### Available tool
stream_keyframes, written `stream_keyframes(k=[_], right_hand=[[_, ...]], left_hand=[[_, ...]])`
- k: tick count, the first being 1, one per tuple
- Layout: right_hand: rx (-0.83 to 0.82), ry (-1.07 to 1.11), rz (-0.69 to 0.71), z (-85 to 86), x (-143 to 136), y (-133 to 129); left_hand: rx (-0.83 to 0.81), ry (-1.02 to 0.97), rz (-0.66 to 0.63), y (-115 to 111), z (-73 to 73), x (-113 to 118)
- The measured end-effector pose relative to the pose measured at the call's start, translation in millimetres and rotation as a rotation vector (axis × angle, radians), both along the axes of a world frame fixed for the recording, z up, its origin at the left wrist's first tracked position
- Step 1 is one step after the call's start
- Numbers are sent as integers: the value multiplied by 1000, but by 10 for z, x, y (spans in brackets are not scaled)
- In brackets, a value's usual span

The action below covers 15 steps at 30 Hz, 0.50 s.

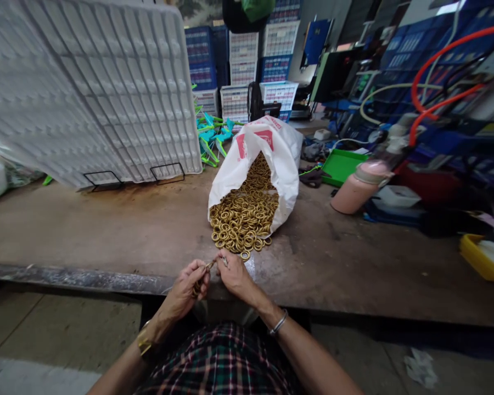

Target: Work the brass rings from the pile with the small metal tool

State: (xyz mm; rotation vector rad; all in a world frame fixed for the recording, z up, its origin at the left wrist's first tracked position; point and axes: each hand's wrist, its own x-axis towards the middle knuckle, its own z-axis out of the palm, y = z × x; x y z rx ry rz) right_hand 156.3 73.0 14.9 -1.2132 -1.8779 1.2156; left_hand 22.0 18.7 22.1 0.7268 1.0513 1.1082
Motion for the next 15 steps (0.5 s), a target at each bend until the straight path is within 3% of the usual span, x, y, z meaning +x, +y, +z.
stream_keyframes(k=[6,15], right_hand=[[207,-321,107,-93,4,-65],[270,-571,198,-153,0,-72]], left_hand=[[57,95,-31,71,-77,-48],[77,212,-75,89,-195,-87]])
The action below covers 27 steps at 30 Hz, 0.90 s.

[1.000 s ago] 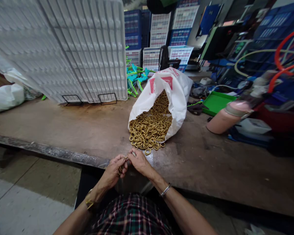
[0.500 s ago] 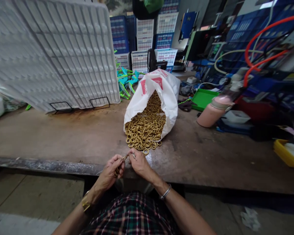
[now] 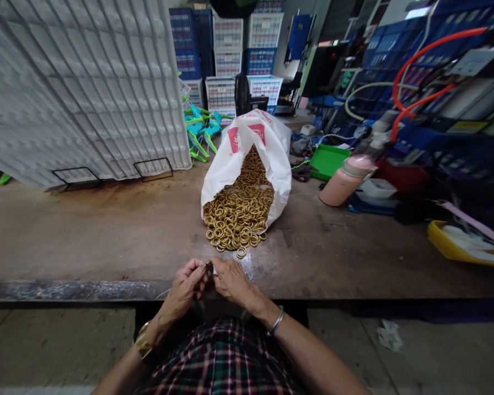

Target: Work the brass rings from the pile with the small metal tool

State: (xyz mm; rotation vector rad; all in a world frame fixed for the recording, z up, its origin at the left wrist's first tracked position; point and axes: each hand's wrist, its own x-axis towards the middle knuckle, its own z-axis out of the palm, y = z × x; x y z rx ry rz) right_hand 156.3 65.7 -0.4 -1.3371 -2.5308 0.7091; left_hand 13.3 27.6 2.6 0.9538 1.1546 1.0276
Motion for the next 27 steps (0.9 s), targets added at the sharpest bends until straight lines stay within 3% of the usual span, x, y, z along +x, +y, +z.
stream_keyframes(k=[7,10,13,18,27], right_hand=[[4,-208,-70,12,-6,18],[15,-230,-173,48,79,52],[84,-163,-314,47,214,89],[102,-106,-581,-3,415,174],[107,-172,-626,-99,391,209]], left_hand=[[-4,49,-73,-69,123,-41],[-60,-86,-153,-120,228,-34],[-108,-289,-114,-99,262,3],[-218,-470,1,-2,151,41],[-337,-611,26,27,-4,0]])
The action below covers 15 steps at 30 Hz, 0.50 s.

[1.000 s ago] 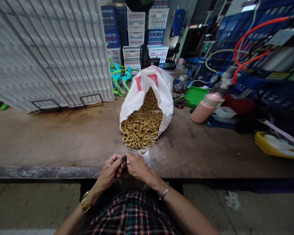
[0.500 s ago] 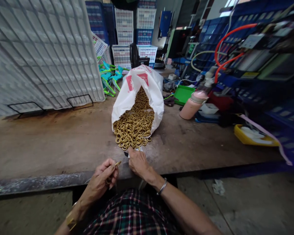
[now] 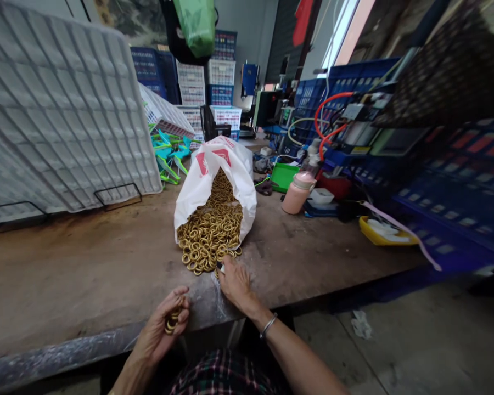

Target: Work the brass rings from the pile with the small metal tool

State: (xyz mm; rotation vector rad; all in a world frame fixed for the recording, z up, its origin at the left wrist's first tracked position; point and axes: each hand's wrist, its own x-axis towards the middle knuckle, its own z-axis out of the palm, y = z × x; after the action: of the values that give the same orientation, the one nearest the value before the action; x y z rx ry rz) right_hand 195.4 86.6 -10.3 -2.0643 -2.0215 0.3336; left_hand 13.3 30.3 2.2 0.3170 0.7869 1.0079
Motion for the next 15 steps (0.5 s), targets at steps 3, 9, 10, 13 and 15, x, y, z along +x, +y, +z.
stream_keyframes(k=[3,9,10,13,15], right_hand=[[44,55,-4,-48,21,21],[96,273,103,47,-65,22],[110,316,162,78,-106,7],[131,413,312,154,-245,-60],[150,454,380,176,-328,-107]], left_hand=[[-38,-43,29,21,-31,-17],[-32,-3,59,89,-48,1],[-7,39,57,110,-52,14],[78,260,73,187,-102,64],[127,413,63,234,-172,88]])
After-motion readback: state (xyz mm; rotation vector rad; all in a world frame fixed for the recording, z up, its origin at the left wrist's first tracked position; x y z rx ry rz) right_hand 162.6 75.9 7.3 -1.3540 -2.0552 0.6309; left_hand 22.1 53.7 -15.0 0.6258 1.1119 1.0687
